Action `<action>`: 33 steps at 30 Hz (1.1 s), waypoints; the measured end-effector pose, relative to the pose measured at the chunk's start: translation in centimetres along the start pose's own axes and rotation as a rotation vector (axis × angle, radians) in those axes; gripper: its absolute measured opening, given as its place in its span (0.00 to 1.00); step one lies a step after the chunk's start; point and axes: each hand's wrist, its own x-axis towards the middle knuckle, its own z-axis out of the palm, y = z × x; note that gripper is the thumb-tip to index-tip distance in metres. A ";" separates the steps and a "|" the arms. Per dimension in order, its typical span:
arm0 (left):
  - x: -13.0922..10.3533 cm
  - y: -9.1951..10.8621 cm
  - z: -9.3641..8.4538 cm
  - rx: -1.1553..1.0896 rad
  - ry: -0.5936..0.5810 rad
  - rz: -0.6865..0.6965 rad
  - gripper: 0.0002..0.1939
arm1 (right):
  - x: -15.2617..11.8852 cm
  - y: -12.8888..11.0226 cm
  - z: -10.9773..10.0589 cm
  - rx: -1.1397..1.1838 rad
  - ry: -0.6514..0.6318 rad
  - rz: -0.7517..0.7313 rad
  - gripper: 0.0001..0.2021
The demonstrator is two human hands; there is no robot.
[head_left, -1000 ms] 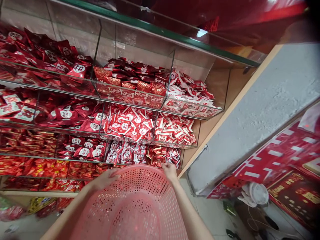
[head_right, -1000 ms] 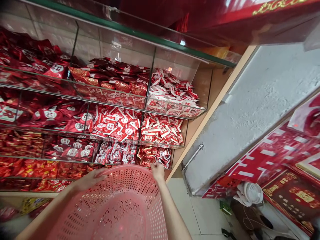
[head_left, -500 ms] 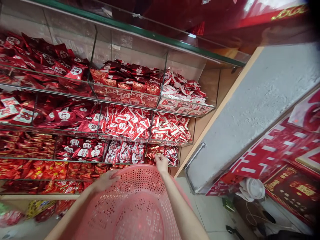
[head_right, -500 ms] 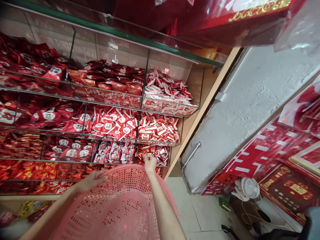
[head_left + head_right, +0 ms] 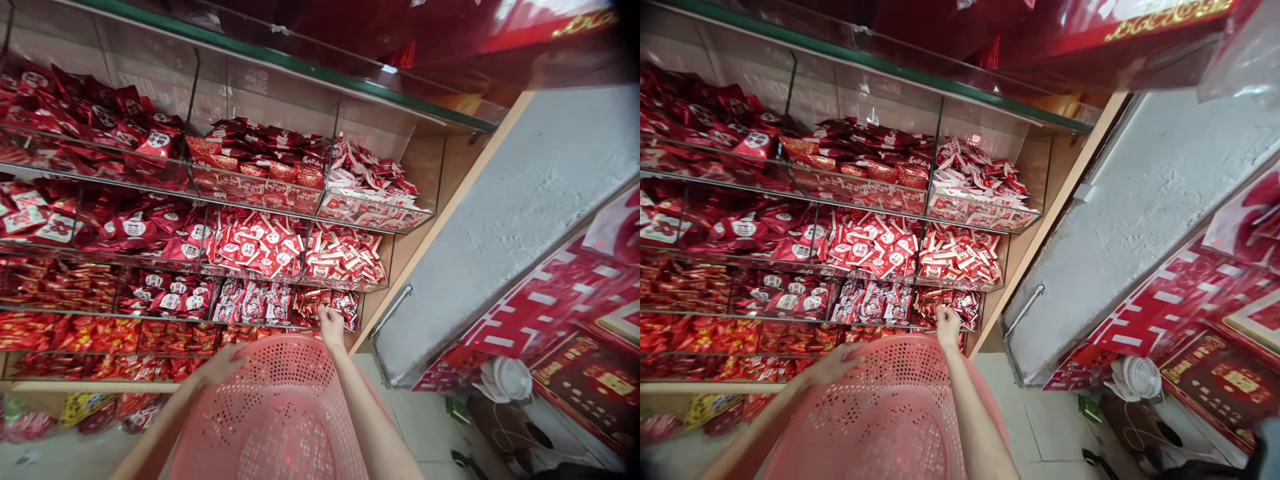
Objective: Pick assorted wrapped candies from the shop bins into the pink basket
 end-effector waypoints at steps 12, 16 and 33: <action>-1.0 2.1 2.3 -0.081 -0.027 -0.071 0.23 | -2.0 -1.5 -2.1 0.068 -0.040 0.020 0.16; -1.3 2.3 2.2 -0.048 -0.010 -0.060 0.24 | -3.2 -1.8 -3.5 0.090 -0.019 0.029 0.16; -0.7 3.9 3.0 0.027 -0.013 0.025 0.22 | -6.0 -0.2 -4.5 0.283 -0.128 0.233 0.15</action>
